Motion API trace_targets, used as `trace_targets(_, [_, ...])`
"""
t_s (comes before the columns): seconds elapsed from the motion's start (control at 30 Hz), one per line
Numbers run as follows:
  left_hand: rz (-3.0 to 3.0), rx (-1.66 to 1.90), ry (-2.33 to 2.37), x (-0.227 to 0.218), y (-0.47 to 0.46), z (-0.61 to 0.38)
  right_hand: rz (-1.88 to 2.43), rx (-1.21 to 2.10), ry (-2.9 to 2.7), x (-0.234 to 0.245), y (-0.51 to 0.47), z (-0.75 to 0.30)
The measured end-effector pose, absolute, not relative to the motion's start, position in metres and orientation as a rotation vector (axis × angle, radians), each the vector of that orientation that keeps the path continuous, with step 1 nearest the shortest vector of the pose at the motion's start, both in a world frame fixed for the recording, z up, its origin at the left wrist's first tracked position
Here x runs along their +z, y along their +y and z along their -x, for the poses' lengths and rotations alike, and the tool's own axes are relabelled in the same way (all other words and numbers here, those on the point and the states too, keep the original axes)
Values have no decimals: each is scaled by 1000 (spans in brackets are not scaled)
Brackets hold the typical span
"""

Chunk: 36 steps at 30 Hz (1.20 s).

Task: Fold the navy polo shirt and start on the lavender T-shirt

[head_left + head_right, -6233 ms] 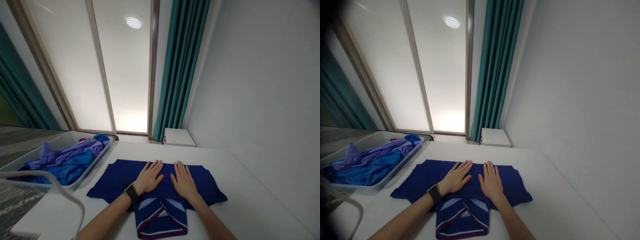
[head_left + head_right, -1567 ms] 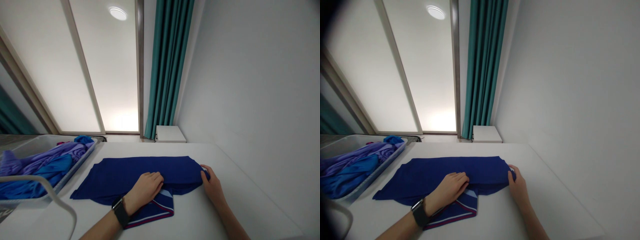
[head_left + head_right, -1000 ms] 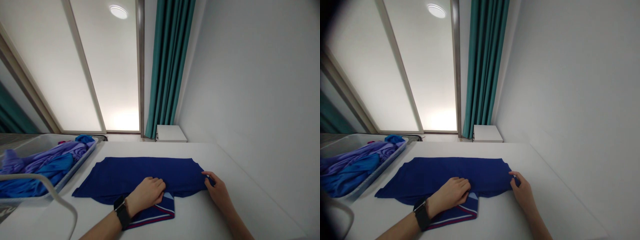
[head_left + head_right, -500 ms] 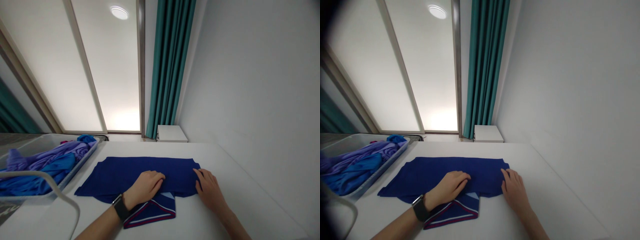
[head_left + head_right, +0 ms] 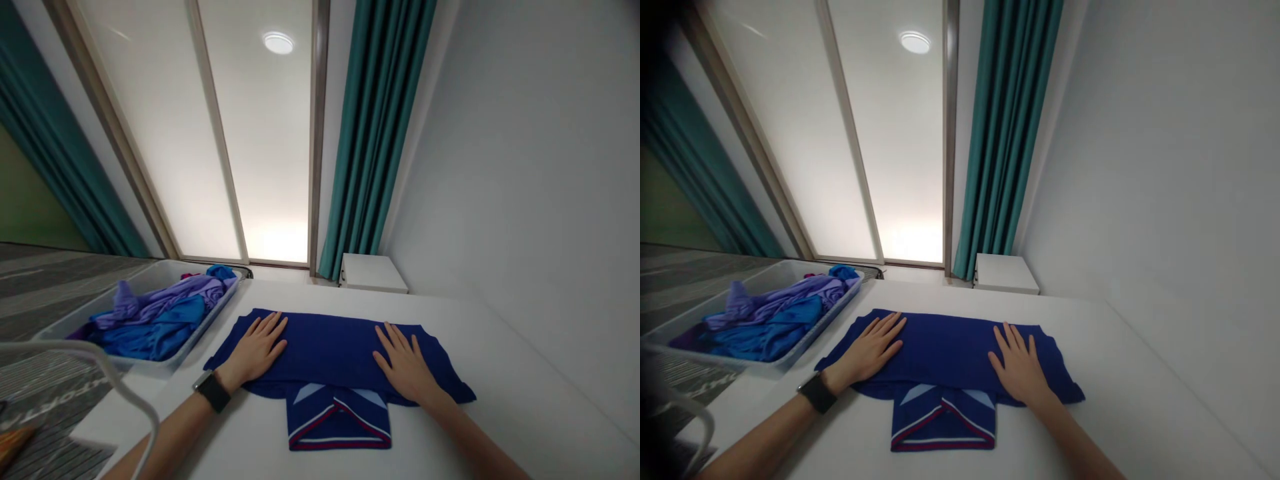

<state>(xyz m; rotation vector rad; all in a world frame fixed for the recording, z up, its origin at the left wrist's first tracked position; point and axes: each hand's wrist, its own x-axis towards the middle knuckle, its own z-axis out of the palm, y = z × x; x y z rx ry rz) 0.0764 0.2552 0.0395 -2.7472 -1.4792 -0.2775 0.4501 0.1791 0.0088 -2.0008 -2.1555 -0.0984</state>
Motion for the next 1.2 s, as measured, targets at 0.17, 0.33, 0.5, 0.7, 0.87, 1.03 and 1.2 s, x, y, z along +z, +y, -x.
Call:
trace_targets(0.17, [2636, -317, -1598, 36, 256, -79, 2031, -115, -2169, 9, 189, -457])
trace_targets(0.33, [2592, -316, -1644, 36, 253, -87, 2047, -122, -2193, 8, 190, -456])
trace_targets(0.5, [2652, -330, -1633, 37, 255, -78, 2047, -106, -2204, 6, 193, -461])
trace_targets(0.7, [2799, -504, -1452, 67, 244, -48, 1875, -119, -2166, 15, 192, -446])
trace_targets(0.87, [2953, -547, -1220, 84, 215, -25, 1369, -45, -2341, 52, 179, -377])
trace_targets(1.03, [2972, -502, -1252, 80, 198, -4, 1209, 124, -2489, 81, 171, -302])
trace_targets(1.2, [2959, -531, -1321, 71, 191, 9, 1213, 20, -2649, 78, 175, -259])
